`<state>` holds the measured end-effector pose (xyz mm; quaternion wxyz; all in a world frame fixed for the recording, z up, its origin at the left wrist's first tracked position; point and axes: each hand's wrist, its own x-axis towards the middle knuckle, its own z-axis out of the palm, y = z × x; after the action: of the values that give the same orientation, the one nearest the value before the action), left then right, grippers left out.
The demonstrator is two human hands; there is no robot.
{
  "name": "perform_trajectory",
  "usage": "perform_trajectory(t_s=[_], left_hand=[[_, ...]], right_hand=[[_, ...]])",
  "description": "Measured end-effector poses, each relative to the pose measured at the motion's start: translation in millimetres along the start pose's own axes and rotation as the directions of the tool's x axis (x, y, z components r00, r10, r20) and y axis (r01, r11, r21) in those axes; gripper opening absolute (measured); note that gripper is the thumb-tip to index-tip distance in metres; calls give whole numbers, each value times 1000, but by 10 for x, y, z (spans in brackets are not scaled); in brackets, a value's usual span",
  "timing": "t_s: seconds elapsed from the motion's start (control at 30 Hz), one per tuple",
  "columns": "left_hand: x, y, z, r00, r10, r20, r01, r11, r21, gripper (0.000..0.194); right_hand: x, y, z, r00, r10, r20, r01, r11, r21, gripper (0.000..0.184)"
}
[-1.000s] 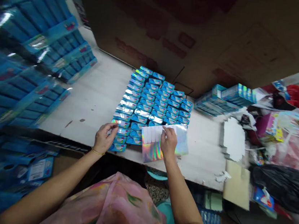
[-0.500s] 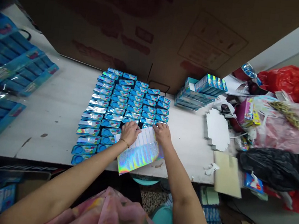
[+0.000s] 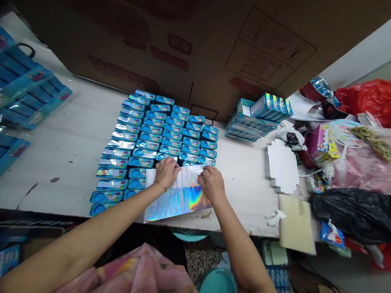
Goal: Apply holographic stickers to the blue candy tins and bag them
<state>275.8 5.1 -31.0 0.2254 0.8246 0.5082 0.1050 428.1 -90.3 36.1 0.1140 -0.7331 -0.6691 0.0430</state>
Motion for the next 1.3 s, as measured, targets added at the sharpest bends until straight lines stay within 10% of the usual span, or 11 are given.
perform_trajectory(t_s=[0.23,0.33,0.5,0.73,0.93,1.17,1.3], left_hand=[[-9,-118,-181,994,-33,-102,1,954,-300,20],[-185,-251,-402,996,-54,-72,-7,751,-660,29],[-602,-447,-787,945,-200,260,282,92,-955,42],[-983,-1012,-1063,827,-478,298,324,-29,-946,30],[-1260,-1423,-1191,741,-489,460,341,-316,-885,36],[-1373,-1564,-1183,768,-494,408,308,-274,-911,36],[-1426,-1688,-1081,758,-575,307,322,-78,-943,40]], right_hand=[[66,-513,-702,955,281,95,-281,754,594,8],[164,-688,-579,899,379,219,-403,522,751,11],[265,-1053,-280,851,371,373,-481,260,838,17],[167,-1720,161,809,224,544,-561,15,828,21],[87,-2207,399,798,99,594,-591,-57,804,21],[66,-2368,634,760,188,622,-625,-50,779,23],[27,-2423,847,753,331,568,-623,85,777,23]])
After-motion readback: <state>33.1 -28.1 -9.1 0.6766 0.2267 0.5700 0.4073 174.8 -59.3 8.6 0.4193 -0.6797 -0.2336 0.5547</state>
